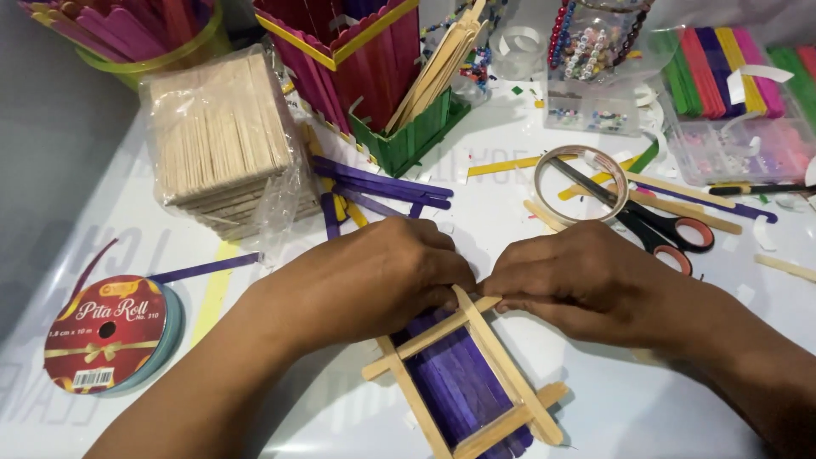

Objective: Assembling a miniature structure using popsicle sticks and adhesive tape.

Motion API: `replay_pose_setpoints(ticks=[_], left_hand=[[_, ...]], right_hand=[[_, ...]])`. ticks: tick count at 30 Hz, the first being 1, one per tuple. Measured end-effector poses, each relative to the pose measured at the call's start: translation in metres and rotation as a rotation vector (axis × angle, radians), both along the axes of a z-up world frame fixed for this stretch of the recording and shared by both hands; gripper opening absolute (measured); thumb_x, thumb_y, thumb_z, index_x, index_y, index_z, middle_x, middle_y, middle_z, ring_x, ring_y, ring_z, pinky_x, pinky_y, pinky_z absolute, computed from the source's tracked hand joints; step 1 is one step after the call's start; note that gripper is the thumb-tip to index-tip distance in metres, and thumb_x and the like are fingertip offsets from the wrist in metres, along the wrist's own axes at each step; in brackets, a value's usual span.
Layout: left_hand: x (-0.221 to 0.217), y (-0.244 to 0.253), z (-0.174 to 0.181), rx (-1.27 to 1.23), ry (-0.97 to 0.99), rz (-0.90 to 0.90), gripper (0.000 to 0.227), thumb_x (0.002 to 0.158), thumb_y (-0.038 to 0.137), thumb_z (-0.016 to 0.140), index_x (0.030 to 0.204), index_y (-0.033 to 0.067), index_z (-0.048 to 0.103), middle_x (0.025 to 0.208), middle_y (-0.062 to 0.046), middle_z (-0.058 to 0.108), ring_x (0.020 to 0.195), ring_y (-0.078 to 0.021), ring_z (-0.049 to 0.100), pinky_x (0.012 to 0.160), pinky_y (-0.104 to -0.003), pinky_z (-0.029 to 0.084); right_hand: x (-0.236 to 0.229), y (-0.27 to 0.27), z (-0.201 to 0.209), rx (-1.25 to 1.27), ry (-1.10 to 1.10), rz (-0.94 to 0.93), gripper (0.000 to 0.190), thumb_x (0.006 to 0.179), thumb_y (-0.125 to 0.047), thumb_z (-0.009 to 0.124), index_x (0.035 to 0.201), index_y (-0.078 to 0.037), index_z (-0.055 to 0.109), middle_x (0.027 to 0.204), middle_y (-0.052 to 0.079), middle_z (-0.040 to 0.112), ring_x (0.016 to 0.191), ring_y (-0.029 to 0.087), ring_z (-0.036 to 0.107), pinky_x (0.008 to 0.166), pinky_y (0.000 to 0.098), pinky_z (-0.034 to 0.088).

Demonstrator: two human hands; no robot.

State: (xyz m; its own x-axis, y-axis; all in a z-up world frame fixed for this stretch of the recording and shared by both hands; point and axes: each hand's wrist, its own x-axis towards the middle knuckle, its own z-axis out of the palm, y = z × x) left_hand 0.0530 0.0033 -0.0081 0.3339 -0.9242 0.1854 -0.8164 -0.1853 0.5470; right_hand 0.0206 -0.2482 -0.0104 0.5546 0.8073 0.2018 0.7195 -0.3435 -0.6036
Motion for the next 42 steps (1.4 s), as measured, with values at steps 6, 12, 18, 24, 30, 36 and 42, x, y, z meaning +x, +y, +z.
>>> replay_pose_setpoints(ticks=[6,12,18,24,30,36,42], left_hand=[[0.002,-0.001,-0.004,0.018,0.022,-0.003,0.018,0.092,0.005,0.064,0.106,0.0083,0.075,0.086,-0.013,0.073,0.077,-0.0318,0.071,0.067,-0.039,0.054],[0.004,-0.003,-0.009,-0.012,0.055,-0.001,0.016,0.091,0.002,0.069,0.102,0.0083,0.078,0.084,-0.009,0.077,0.072,-0.0271,0.073,0.062,-0.036,0.056],[0.006,0.001,-0.009,-0.006,0.070,0.004,0.019,0.091,0.006,0.067,0.108,0.0072,0.077,0.092,-0.012,0.077,0.081,-0.0305,0.073,0.072,-0.040,0.056],[0.004,-0.003,-0.012,0.007,0.061,0.026,0.011,0.092,0.010,0.068,0.099,0.0096,0.078,0.082,-0.011,0.076,0.072,-0.0304,0.071,0.062,-0.040,0.052],[0.003,-0.003,-0.012,-0.010,0.045,0.020,0.013,0.091,0.007,0.067,0.098,0.0097,0.077,0.084,-0.011,0.076,0.074,-0.0307,0.072,0.062,-0.041,0.053],[0.006,0.001,-0.009,0.030,0.213,0.024,0.019,0.090,0.008,0.068,0.107,0.0092,0.076,0.094,-0.008,0.080,0.083,-0.0249,0.076,0.072,-0.035,0.055],[0.003,0.002,-0.005,-0.067,0.211,-0.018,0.020,0.092,0.009,0.069,0.110,0.0112,0.077,0.100,-0.006,0.081,0.086,-0.0214,0.079,0.074,-0.033,0.060]], right_hand=[[-0.001,0.004,0.001,0.067,-0.068,0.055,0.020,0.100,-0.017,0.058,0.111,-0.005,0.070,0.096,0.006,0.076,0.071,0.021,0.076,0.054,0.0320,0.051],[-0.002,0.003,-0.002,0.072,-0.081,0.027,0.018,0.097,-0.016,0.063,0.110,-0.006,0.071,0.095,0.005,0.077,0.072,0.020,0.077,0.056,0.0306,0.053],[-0.013,0.002,0.022,0.072,-0.233,-0.123,0.019,0.089,-0.013,0.074,0.107,-0.008,0.073,0.093,0.006,0.073,0.041,0.014,0.050,0.048,0.0286,0.042],[-0.020,0.008,0.007,-0.113,-0.388,-0.004,0.028,0.092,-0.008,0.062,0.116,-0.019,0.069,0.100,0.000,0.068,0.044,0.020,0.055,0.038,0.0364,0.040],[-0.018,0.005,0.013,-0.153,-0.247,0.098,0.035,0.096,-0.013,0.049,0.128,-0.017,0.063,0.103,0.004,0.065,0.044,0.028,0.054,0.044,0.0391,0.039],[-0.023,0.016,0.020,0.110,-0.108,-0.180,0.022,0.082,-0.015,0.082,0.104,-0.011,0.078,0.081,-0.001,0.073,0.044,0.009,0.044,0.043,0.0240,0.039],[-0.022,0.014,0.018,0.122,-0.194,-0.326,0.011,0.078,-0.013,0.085,0.082,-0.009,0.076,0.075,-0.001,0.075,0.041,0.009,0.045,0.040,0.0221,0.037]])
